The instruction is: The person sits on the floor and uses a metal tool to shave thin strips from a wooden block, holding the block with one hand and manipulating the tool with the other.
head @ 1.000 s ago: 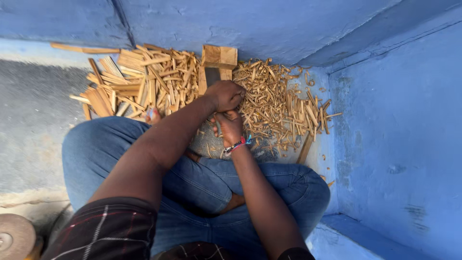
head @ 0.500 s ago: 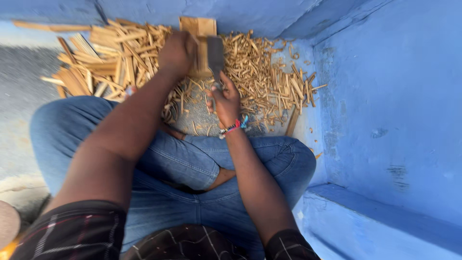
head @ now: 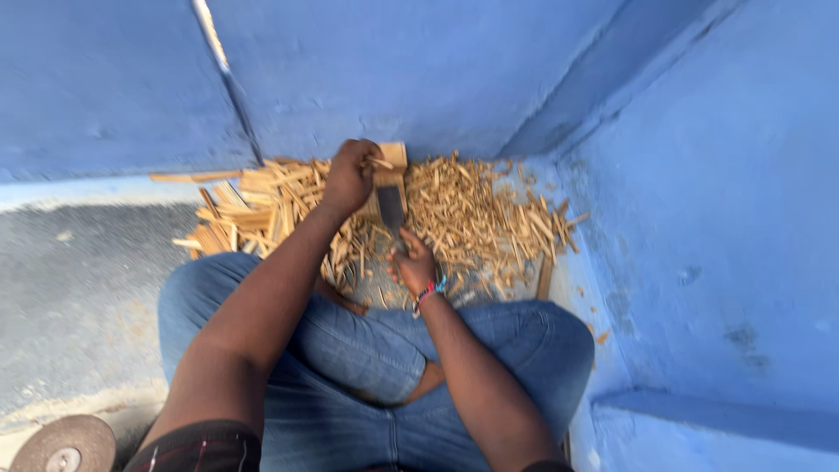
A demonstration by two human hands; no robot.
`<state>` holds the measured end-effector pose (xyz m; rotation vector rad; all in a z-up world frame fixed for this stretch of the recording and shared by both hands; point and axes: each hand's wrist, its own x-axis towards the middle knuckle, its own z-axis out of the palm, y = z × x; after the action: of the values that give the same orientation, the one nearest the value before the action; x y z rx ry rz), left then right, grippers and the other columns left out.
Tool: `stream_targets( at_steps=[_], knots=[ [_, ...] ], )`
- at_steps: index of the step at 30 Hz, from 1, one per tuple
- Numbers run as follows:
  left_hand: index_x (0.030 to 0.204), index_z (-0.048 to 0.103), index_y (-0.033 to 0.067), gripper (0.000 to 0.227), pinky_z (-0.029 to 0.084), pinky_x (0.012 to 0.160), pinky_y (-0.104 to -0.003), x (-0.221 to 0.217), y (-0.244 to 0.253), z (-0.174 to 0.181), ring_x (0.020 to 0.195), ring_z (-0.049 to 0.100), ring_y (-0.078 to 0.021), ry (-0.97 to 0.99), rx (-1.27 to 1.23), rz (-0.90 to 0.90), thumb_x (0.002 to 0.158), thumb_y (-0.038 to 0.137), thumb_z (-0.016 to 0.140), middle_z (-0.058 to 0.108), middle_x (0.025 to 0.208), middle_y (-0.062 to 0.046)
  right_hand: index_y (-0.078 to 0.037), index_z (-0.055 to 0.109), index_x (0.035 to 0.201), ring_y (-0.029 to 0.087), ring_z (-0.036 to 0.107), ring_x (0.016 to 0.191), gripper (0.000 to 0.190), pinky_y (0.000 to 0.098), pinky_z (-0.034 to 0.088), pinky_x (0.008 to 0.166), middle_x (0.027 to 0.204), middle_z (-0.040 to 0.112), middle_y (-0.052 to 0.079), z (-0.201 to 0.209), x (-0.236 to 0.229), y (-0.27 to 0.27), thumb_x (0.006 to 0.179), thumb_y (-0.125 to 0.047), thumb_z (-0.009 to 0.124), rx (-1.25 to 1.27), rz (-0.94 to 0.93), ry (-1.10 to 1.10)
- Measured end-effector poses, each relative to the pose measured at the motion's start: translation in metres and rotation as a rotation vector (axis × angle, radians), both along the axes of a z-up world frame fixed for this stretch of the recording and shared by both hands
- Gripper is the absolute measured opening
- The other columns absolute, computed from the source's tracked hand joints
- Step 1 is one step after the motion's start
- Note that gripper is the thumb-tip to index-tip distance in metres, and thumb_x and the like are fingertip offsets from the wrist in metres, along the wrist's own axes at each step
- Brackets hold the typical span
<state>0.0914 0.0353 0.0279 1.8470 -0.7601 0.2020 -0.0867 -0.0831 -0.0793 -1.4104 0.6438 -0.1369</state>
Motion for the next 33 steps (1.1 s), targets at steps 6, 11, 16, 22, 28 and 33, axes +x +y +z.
stream_targets(
  at_steps=[6, 11, 16, 22, 28, 33],
  knots=[
    [0.112, 0.065, 0.0039, 0.015, 0.057, 0.088, -0.030, -0.021, 0.007, 0.064, 0.099, 0.069, -0.0168, 0.230, -0.230, -0.384, 0.099, -0.003, 0.062, 0.069, 0.109, -0.010, -0.017, 0.049, 0.151, 0.015, 0.071, 0.065, 0.062, 0.0265, 0.054, 0.050, 0.105, 0.074, 0.008, 0.014, -0.001, 0.006, 0.092, -0.006, 0.065, -0.173, 0.039, 0.026],
    [0.115, 0.067, 0.0035, 0.016, 0.059, 0.098, -0.030, -0.036, 0.010, 0.071, 0.106, 0.072, -0.0140, 0.443, -0.350, -0.611, 0.099, -0.001, 0.063, 0.073, 0.109, -0.005, -0.014, 0.051, 0.150, 0.014, 0.073, 0.066, 0.059, 0.0261, 0.055, 0.053, 0.104, 0.075, 0.016, 0.020, -0.004, 0.011, 0.093, -0.007, 0.065, -0.272, 0.042, 0.068],
    [0.116, 0.072, 0.0032, 0.019, 0.056, 0.095, -0.030, -0.040, 0.008, 0.070, 0.107, 0.066, -0.0134, 0.370, -0.289, -0.634, 0.099, -0.002, 0.063, 0.068, 0.118, -0.006, -0.009, 0.053, 0.147, 0.016, 0.074, 0.075, 0.057, 0.0285, 0.063, 0.063, 0.110, 0.073, 0.016, 0.021, 0.002, 0.007, 0.091, -0.004, 0.066, -0.299, 0.044, -0.003],
    [0.117, 0.074, 0.0033, 0.022, 0.056, 0.095, -0.032, -0.037, 0.007, 0.075, 0.108, 0.067, -0.0138, 0.323, -0.243, -0.667, 0.100, -0.002, 0.062, 0.070, 0.119, -0.008, -0.009, 0.052, 0.147, 0.014, 0.072, 0.078, 0.056, 0.0284, 0.064, 0.066, 0.104, 0.075, 0.017, 0.032, 0.005, 0.011, 0.093, -0.006, 0.066, -0.338, 0.066, 0.018],
    [0.123, 0.068, 0.0042, 0.023, 0.058, 0.095, -0.032, -0.037, 0.007, 0.074, 0.103, 0.068, -0.0109, 0.518, -0.317, -0.689, 0.101, 0.002, 0.062, 0.073, 0.115, -0.007, -0.012, 0.048, 0.150, 0.014, 0.073, 0.073, 0.058, 0.0275, 0.061, 0.066, 0.103, 0.076, 0.016, 0.053, 0.004, 0.015, 0.095, -0.009, 0.065, -0.348, 0.099, 0.107],
    [0.121, 0.068, 0.0037, 0.021, 0.061, 0.092, -0.032, -0.033, 0.004, 0.062, 0.102, 0.072, -0.0116, 0.576, -0.240, -0.679, 0.100, 0.004, 0.063, 0.074, 0.110, -0.007, -0.012, 0.047, 0.150, 0.013, 0.072, 0.074, 0.059, 0.0277, 0.061, 0.066, 0.108, 0.074, 0.016, 0.058, 0.006, 0.018, 0.094, -0.008, 0.066, -0.310, 0.093, 0.103]
  ],
)
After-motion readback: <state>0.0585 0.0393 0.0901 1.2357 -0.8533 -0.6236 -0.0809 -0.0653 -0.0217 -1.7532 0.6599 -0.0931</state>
